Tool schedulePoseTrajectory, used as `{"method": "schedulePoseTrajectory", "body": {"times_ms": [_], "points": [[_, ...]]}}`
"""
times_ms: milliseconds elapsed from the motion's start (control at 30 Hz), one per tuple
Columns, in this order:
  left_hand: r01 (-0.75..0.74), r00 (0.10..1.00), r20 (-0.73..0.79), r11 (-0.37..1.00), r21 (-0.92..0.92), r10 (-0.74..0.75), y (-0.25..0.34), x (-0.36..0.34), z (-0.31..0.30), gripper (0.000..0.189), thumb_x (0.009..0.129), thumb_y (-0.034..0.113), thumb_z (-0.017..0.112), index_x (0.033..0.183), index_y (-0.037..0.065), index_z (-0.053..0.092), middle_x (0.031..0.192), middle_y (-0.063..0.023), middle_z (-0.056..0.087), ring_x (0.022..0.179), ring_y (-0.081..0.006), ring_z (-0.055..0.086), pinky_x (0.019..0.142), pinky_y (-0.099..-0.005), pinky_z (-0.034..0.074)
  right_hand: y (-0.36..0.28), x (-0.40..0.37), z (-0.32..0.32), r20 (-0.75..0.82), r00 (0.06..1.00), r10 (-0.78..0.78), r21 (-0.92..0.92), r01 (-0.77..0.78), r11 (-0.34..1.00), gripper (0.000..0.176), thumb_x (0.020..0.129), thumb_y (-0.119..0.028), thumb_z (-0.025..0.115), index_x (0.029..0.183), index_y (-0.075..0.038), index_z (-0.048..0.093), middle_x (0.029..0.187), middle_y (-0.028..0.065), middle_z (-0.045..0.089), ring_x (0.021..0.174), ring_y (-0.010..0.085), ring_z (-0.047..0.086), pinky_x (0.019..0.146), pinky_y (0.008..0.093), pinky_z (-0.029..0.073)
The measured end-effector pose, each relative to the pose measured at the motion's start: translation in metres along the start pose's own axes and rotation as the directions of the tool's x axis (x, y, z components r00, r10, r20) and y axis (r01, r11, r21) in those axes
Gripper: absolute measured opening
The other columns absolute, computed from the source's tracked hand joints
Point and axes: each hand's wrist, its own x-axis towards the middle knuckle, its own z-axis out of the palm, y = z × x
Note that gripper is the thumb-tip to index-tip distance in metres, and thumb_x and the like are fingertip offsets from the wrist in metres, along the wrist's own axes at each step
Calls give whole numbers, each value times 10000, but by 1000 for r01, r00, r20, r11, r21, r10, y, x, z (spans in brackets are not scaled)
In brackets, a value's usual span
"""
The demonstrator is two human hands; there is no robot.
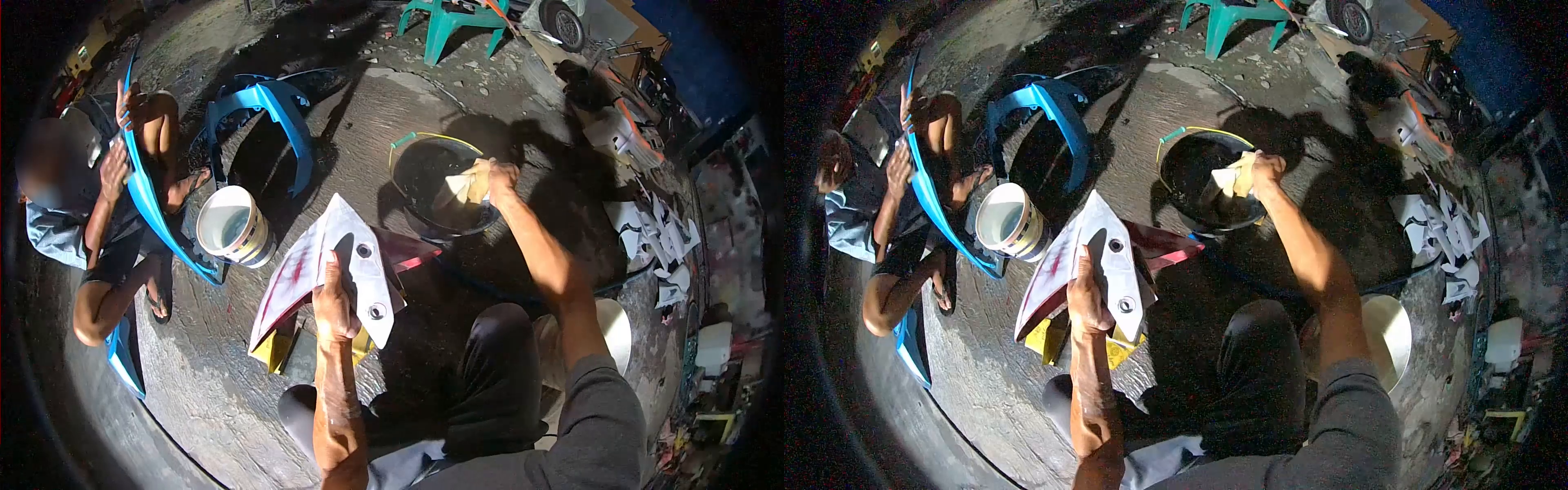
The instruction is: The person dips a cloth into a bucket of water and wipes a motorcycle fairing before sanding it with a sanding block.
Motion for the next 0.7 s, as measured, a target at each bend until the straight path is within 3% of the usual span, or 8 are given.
{"method": "schedulePoseTrajectory", "body": {"times_ms": [33,100,167,233,267,333,500,700], "points": [[-1,1000,-18,1000,8,1,0,-1,0,441,983,321,572,1280,-1,525,1099,-110,663,903,-204,676,742,-331,581,18,12,-5,-293,956,27,-15,-33,999,203,920,-109,578,1039,55,595,847,159,662,783,294,674,653,453,553],[-13,999,-45,1000,25,14,1,-1,3,432,985,317,569,1277,2,526,1096,-106,665,893,-200,676,733,-325,580,-1,-13,2,-300,932,-203,-593,-16,805,222,886,-83,603,1087,6,575,883,163,656,823,310,670,678,461,549],[-52,998,-48,998,-24,51,-2,0,6,438,982,318,574,1279,1,524,1101,-105,663,897,-198,674,730,-325,579,-59,-71,33,-96,967,-235,-961,-29,273,285,839,-87,637,1116,-62,579,997,185,648,842,340,667,718,451,544],[-79,996,-47,996,-52,77,-3,2,9,443,979,317,580,1283,0,521,1109,-106,660,910,-198,671,740,-328,578,-52,-84,33,170,985,5,-832,140,537,351,844,-176,639,1185,-97,612,1130,187,610,1031,344,614,836,497,499],[-86,996,-43,995,-53,84,-3,2,11,444,978,314,582,1285,-1,519,1115,-107,658,920,-198,669,752,-330,577,-70,-110,47,453,889,-69,-888,457,44,340,857,-184,615,1189,-113,633,1173,181,595,1101,340,578,900,522,468],[-78,997,-23,997,-19,78,-4,1,10,458,990,329,552,1311,5,510,1159,-105,646,961,-198,662,791,-333,567,-54,-112,58,397,904,158,-868,426,-256,285,866,-146,571,1127,-114,682,1262,168,557,1215,337,473,1016,559,352],[-67,998,1,995,72,67,-7,3,-3,498,1013,369,491,1364,16,487,1228,-101,629,1020,-200,650,855,-337,544,-67,-101,69,516,855,52,-816,510,-272,184,857,-119,565,941,-67,720,1156,172,627,1141,329,561,926,503,443],[-75,997,21,997,34,74,-7,4,3,496,1009,363,501,1358,11,495,1224,-98,630,1018,-199,650,864,-336,540,-115,-96,69,297,955,-27,-838,274,471,173,765,-145,704,784,4,619,749,196,657,702,311,661,630,430,505]]}}
